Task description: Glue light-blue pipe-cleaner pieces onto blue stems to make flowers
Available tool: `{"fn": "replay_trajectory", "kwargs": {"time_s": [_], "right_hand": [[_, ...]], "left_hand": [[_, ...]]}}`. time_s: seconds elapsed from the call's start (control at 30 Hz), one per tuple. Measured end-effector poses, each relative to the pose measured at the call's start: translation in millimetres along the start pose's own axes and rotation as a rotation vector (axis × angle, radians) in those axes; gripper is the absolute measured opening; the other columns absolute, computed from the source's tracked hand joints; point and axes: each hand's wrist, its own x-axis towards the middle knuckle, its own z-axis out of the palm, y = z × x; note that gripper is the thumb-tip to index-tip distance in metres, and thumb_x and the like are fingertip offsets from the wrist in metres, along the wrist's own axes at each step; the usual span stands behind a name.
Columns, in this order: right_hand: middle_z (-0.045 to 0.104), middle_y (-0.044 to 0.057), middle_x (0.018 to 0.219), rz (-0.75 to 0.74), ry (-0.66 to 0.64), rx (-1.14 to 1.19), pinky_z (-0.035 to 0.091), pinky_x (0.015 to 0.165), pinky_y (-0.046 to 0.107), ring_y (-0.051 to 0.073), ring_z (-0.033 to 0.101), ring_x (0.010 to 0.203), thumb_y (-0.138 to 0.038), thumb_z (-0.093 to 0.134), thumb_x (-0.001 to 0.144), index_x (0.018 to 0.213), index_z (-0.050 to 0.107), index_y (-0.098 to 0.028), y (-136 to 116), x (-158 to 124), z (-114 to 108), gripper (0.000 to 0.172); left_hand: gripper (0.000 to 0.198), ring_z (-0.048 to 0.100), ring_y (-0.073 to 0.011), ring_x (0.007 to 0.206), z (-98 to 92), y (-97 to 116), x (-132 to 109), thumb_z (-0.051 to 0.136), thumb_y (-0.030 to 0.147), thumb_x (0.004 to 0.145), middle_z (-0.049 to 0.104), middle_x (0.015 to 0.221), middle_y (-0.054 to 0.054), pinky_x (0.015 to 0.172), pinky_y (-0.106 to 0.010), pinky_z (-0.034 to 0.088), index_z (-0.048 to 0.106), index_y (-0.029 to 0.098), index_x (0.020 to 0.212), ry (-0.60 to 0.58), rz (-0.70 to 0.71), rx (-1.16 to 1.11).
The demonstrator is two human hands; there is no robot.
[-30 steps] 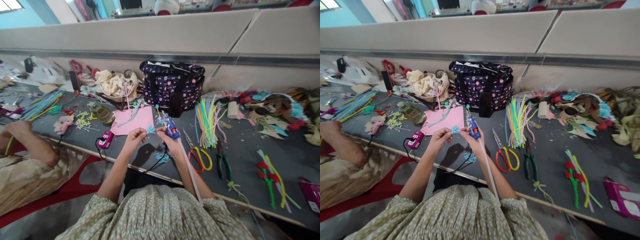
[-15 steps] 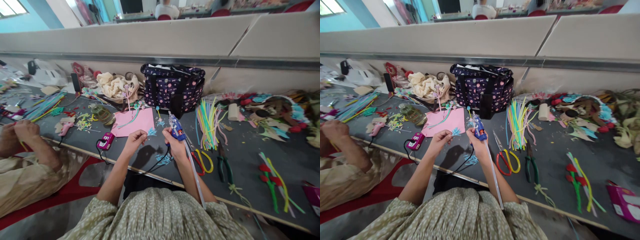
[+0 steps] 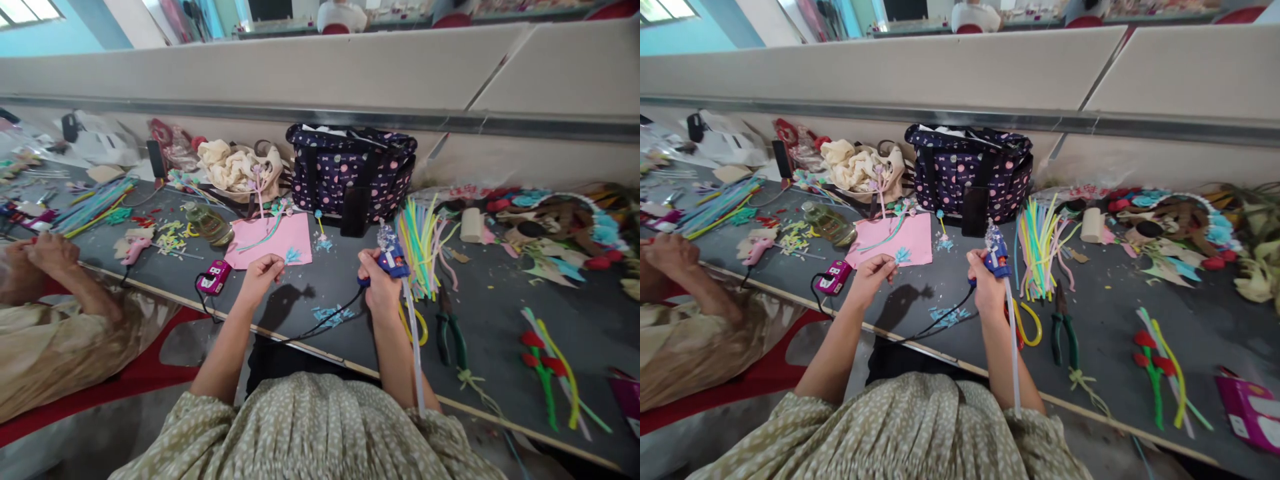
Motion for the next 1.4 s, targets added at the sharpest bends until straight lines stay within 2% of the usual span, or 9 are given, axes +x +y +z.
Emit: {"fn": "replay_trajectory", "kwargs": {"time_s": [0.2,0.4,0.53,0.67,0.87,1.0,1.13,1.27,1.4], "right_hand": [[0.06,-0.005,0.073,-0.049,0.08,-0.021,0.036,0.044,0.022,0.003,0.039,0.046,-0.031,0.084,0.059,0.079,0.053,-0.021,-8.3,10.8,-14.1,0.038],[0.065,-0.005,0.071,-0.007,0.054,-0.089,0.035,0.041,0.021,0.003,0.041,0.043,-0.03,0.083,0.057,0.074,0.053,-0.02,-4.6,13.5,-16.5,0.036],[0.075,0.003,0.094,0.027,0.018,-0.138,0.036,0.04,0.019,0.004,0.051,0.046,-0.026,0.075,0.064,0.073,0.054,-0.019,-0.7,14.0,-16.2,0.024],[0.071,0.005,0.115,0.002,0.006,-0.154,0.038,0.04,0.018,0.005,0.059,0.052,-0.025,0.073,0.065,0.075,0.055,-0.019,1.4,16.8,-21.2,0.02],[0.075,0.002,0.086,0.036,0.02,-0.139,0.038,0.041,0.019,0.005,0.051,0.045,-0.034,0.077,0.067,0.077,0.056,-0.02,6.5,21.3,-29.9,0.027],[0.068,-0.004,0.069,0.039,0.058,-0.159,0.037,0.041,0.02,0.005,0.048,0.043,-0.03,0.079,0.062,0.076,0.056,-0.02,14.4,27.4,-30.9,0.029],[0.07,-0.002,0.082,0.109,0.005,-0.191,0.038,0.04,0.02,0.004,0.05,0.044,-0.024,0.08,0.055,0.078,0.06,-0.018,16.2,33.2,-28.7,0.031],[0.072,0.004,0.101,0.139,-0.063,-0.123,0.036,0.039,0.018,0.005,0.057,0.047,-0.025,0.078,0.059,0.077,0.058,-0.018,9.3,34.6,-27.1,0.028],[0.075,0.004,0.094,0.129,-0.041,-0.072,0.037,0.039,0.019,0.004,0.053,0.042,-0.03,0.079,0.063,0.076,0.055,-0.019,2.1,32.2,-31.2,0.029]], "left_hand": [[0.031,0.05,-0.0094,0.052,-13.1,-4.9,3.0,0.076,0.044,0.073,0.059,0.062,0.0,0.048,-0.022,0.042,0.066,0.015,0.074,0.072,0.008,0.0],[0.025,0.05,-0.0094,0.051,-20.6,-14.4,7.9,0.073,0.039,0.076,0.06,0.064,0.0,0.049,-0.022,0.044,0.066,0.016,0.072,0.141,0.042,-0.003],[0.023,0.05,-0.0102,0.052,-19.4,-17.2,9.4,0.074,0.039,0.075,0.06,0.064,0.0,0.049,-0.023,0.046,0.066,0.017,0.075,0.194,0.013,-0.052],[0.029,0.05,-0.0097,0.053,-18.3,-18.4,9.8,0.078,0.042,0.071,0.06,0.065,-0.001,0.047,-0.022,0.046,0.066,0.016,0.076,0.209,0.0,-0.085],[0.03,0.051,-0.0089,0.054,-18.7,-23.2,11.3,0.078,0.042,0.071,0.06,0.067,0.0,0.048,-0.021,0.046,0.066,0.016,0.078,0.214,-0.006,-0.12],[0.029,0.05,-0.0086,0.054,-16.9,-23.5,12.8,0.078,0.041,0.072,0.059,0.067,0.0,0.048,-0.02,0.045,0.066,0.015,0.078,0.2,-0.012,-0.139],[0.029,0.051,-0.0085,0.054,-14.8,-21.5,13.4,0.079,0.041,0.071,0.06,0.068,0.0,0.048,-0.021,0.045,0.066,0.015,0.078,0.206,-0.014,-0.143],[0.031,0.05,-0.0082,0.054,-13.5,-19.5,13.2,0.079,0.041,0.071,0.059,0.067,0.0,0.048,-0.021,0.044,0.066,0.015,0.079,0.212,-0.021,-0.156],[0.033,0.051,-0.0081,0.054,-12.5,-19.8,13.5,0.081,0.042,0.068,0.06,0.068,0.0,0.048,-0.02,0.044,0.066,0.014,0.078,0.225,-0.044,-0.19]]}}
